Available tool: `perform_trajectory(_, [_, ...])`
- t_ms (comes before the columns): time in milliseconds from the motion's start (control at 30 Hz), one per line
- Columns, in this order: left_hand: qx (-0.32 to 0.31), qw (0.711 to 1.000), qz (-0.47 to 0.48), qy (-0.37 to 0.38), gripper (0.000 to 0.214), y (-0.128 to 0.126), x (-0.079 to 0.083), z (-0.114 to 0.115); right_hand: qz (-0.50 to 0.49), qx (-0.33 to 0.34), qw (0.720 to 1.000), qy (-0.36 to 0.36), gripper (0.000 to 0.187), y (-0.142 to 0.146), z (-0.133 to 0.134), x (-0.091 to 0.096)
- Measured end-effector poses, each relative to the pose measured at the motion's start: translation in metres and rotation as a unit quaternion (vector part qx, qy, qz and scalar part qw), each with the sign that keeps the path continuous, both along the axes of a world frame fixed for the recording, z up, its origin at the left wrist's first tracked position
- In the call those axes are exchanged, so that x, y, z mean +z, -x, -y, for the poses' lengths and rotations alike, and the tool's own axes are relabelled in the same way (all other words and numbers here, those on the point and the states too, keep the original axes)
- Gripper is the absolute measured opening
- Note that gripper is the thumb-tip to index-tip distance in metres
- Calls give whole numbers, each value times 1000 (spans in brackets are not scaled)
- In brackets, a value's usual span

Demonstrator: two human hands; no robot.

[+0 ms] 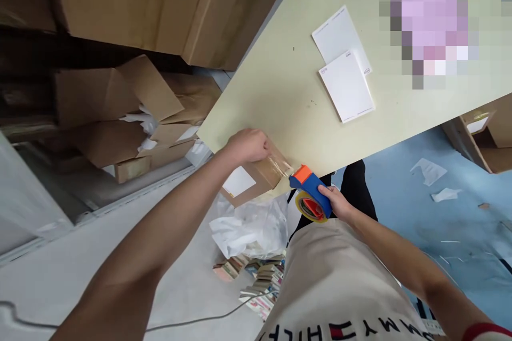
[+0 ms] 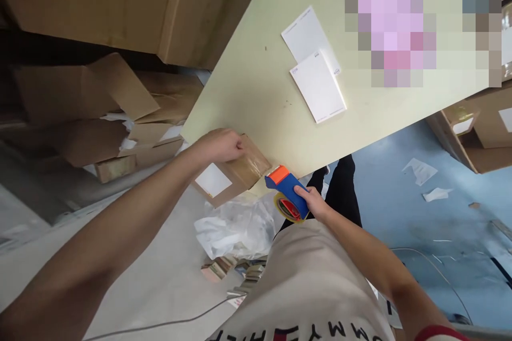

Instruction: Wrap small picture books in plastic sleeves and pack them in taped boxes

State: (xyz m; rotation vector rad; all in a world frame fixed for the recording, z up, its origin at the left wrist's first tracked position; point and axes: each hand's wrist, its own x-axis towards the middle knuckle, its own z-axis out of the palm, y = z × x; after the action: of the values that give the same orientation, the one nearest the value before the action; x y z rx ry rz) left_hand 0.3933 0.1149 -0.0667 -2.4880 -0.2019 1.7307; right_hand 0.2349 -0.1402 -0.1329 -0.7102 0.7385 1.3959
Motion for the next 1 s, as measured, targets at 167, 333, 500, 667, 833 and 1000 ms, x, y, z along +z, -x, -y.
perform_trajectory(167, [-56,997,55,-24,13,31,-9,2,-34,17,999,8,60,17,-16,-7])
perform_trajectory(333, [-81,993,80,22,24,57,-13,-3,-56,24,998,4,55,23,-33,-6])
perform_trajectory(500, [-71,990,114,38,26,64,-12,-15,-47,20,999,-2,52,28,-40,-8])
perform_trajectory(667, [16,985,136,104,20,74,-12,-43,-43,27,999,17,51,33,-44,-10])
perform_trajectory(833, [147,963,70,215,28,109,-21,-75,-32,35,999,5,50,31,-41,-13])
perform_trajectory(1000, [92,957,16,275,44,112,-22,-92,-29,83,996,-14,44,17,-37,-11])
